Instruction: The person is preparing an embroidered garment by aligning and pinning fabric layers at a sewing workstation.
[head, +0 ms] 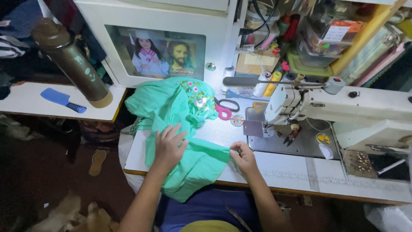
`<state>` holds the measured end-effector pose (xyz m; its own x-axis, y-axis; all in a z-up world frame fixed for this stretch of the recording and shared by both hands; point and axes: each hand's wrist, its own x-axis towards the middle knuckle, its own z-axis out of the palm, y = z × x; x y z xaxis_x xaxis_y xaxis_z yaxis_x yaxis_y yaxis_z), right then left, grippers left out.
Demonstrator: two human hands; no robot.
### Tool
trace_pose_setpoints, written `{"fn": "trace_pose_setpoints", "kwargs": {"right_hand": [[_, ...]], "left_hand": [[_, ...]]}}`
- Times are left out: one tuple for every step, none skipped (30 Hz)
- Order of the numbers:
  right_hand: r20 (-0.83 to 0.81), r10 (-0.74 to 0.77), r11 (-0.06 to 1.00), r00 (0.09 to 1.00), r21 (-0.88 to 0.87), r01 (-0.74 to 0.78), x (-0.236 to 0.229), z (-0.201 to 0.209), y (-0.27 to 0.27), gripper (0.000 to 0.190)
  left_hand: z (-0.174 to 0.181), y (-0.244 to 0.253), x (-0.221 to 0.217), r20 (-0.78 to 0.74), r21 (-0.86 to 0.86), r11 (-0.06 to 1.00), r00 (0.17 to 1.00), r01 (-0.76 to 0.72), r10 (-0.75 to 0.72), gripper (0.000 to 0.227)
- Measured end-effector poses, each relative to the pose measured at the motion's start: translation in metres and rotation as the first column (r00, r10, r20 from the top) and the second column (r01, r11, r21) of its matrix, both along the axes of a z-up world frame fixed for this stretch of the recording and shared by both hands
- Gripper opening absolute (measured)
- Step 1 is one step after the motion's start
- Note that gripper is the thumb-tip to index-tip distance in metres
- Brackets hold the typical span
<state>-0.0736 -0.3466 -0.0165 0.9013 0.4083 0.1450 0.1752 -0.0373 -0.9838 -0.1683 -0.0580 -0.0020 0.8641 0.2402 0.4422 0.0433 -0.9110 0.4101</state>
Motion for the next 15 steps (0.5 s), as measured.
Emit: {"fn": "trace_pose_setpoints", "kwargs": {"right_hand": [[0.001,-0.002,1.000,1.000,0.000,0.002,0.000,0.000,0.001,0.015],[0.012,0.003,1.000,1.000,-0.018,-0.003,0.001,0.000,0.001,0.014],[0.024,0.007,0.999,1.000,-0.037,-0.006,0.001,0.000,0.001,0.014],[0.026,0.005,0.999,1.000,-0.038,-0.004,-0.001,-0.001,0.000,0.014],[0.036,0.000,0.999,0.999,-0.043,0.002,-0.001,0.000,0.001,0.013],[0.045,-0.005,0.999,0.999,-0.047,0.008,-0.002,0.001,0.001,0.012],[0.049,-0.008,0.999,0.999,-0.046,0.010,-0.003,0.004,0.002,0.012],[0.062,-0.012,0.998,0.998,-0.057,0.016,-0.004,0.007,0.002,0.012],[0.071,-0.017,0.997,0.997,-0.069,0.022,-0.007,0.008,0.001,0.012],[0.070,-0.021,0.997,0.997,-0.068,0.025,-0.009,0.011,0.002,0.012],[0.070,-0.026,0.998,0.997,-0.063,0.030,-0.011,0.015,0.002,0.011],[0.069,-0.031,0.998,0.997,-0.059,0.035,-0.012,0.019,0.002,0.011],[0.072,-0.036,0.998,0.997,-0.056,0.040,-0.009,0.016,0.002,0.011],[0.064,-0.041,0.998,0.997,-0.044,0.044,-0.006,0.013,0.001,0.011],[0.052,-0.047,0.998,0.998,-0.033,0.048,-0.004,0.009,0.001,0.011]], "left_hand": [[-0.005,0.002,0.016,0.001,0.000,1.000,1.000,0.002,-0.002,0.033],[-0.010,0.004,0.031,0.110,0.026,0.996,0.990,0.086,-0.089,0.028],[-0.016,0.004,0.047,0.217,0.059,0.984,0.960,0.167,-0.176,0.026],[-0.015,0.000,0.055,0.219,0.058,0.984,0.959,0.169,-0.178,0.026],[-0.012,-0.003,0.065,0.199,0.065,0.978,0.958,0.199,-0.208,0.026],[-0.008,-0.006,0.075,0.178,0.072,0.971,0.955,0.229,-0.238,0.026],[-0.015,-0.002,0.086,0.182,0.075,0.970,0.953,0.231,-0.241,0.026],[-0.023,0.002,0.098,0.245,0.089,0.966,0.935,0.244,-0.258,0.024],[-0.032,0.005,0.108,0.302,0.103,0.961,0.913,0.256,-0.276,0.023],[-0.045,0.010,0.114,0.301,0.103,0.960,0.912,0.259,-0.279,0.023],[-0.058,0.014,0.121,0.309,-0.071,0.951,0.914,0.300,-0.265,0.034],[-0.071,0.019,0.129,0.313,-0.242,0.912,0.916,0.332,-0.250,0.046],[-0.069,0.020,0.127,0.315,-0.239,0.911,0.914,0.337,-0.255,0.046],[-0.068,0.022,0.126,0.291,-0.314,0.895,0.930,0.316,-0.226,0.046],[-0.067,0.024,0.123,0.262,-0.388,0.874,0.944,0.291,-0.199,0.047]]}}
